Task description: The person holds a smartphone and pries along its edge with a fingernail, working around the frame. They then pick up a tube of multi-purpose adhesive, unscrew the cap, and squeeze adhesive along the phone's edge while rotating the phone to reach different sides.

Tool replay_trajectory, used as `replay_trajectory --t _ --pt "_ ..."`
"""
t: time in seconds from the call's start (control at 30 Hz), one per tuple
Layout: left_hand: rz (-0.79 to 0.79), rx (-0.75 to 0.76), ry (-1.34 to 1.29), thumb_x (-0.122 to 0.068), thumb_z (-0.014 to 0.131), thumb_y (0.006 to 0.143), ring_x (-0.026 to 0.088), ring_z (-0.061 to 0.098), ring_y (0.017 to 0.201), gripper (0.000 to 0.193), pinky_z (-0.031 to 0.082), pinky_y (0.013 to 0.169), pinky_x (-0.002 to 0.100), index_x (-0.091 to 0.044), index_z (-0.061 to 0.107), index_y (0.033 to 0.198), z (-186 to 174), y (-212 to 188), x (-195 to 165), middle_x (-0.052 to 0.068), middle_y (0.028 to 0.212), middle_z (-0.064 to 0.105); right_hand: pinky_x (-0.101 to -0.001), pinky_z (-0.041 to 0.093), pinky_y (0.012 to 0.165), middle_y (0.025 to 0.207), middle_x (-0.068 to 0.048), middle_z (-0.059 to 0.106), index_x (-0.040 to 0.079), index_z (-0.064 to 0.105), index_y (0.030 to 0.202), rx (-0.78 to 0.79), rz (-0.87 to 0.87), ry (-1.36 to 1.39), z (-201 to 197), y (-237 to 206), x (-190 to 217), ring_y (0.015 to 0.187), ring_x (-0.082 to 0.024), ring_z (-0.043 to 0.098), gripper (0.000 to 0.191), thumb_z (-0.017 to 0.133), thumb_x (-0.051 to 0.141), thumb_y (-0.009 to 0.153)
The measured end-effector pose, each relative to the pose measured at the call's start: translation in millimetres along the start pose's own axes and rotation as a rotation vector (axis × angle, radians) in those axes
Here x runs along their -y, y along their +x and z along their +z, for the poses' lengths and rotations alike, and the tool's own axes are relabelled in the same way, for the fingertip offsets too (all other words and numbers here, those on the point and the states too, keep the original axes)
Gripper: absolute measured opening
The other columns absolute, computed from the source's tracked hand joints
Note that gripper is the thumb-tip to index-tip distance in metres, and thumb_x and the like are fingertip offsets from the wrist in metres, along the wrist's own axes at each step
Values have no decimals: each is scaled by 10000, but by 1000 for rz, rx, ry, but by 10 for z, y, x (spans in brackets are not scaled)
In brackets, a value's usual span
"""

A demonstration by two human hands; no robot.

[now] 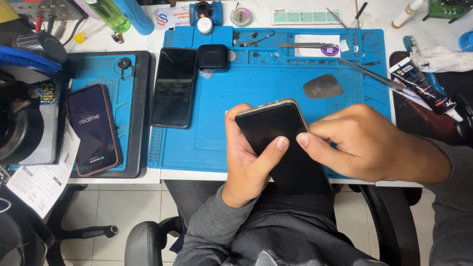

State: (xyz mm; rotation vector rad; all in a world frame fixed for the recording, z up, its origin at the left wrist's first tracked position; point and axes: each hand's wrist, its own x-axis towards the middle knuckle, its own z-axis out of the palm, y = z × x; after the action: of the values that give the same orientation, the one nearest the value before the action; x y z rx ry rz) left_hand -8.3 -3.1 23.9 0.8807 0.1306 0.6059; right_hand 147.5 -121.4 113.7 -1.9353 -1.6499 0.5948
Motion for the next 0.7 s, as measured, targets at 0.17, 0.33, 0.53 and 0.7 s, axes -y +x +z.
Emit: replay_trajectory --t 0.17,0.33,0.53,0.7 --pt "2 30 71 25 703 966 151 633 1104 581 547 990 320 -73 314 1386 -23 -12 7 113 1214 627 -418 383 412 489 -142 493 12 547 584 -52 -52 -41 -1 -6 -2 397 -304 512 406 608 211 932" --pt "29 71 97 16 713 984 132 622 1086 555 544 976 308 -73 325 1370 -43 -20 49 98 1193 623 -417 366 407 467 -131 476 11 534 554 -79 -66 -42 -6 -6 -16 371 -283 490 413 621 188 918" --pt "56 111 129 9 714 995 104 612 1042 550 539 980 297 -78 325 1374 -70 -47 95 79 1165 612 -407 368 422 494 -113 489 16 548 588 -143 -153 -55 -10 -19 -43 397 -270 499 367 635 153 918" --pt "101 135 187 19 721 991 100 606 1026 553 529 920 265 -83 336 1374 -111 -34 106 69 1191 605 -398 371 443 531 -100 502 18 553 629 -219 -223 -90 5 -20 -62 437 -269 506 319 646 123 917"
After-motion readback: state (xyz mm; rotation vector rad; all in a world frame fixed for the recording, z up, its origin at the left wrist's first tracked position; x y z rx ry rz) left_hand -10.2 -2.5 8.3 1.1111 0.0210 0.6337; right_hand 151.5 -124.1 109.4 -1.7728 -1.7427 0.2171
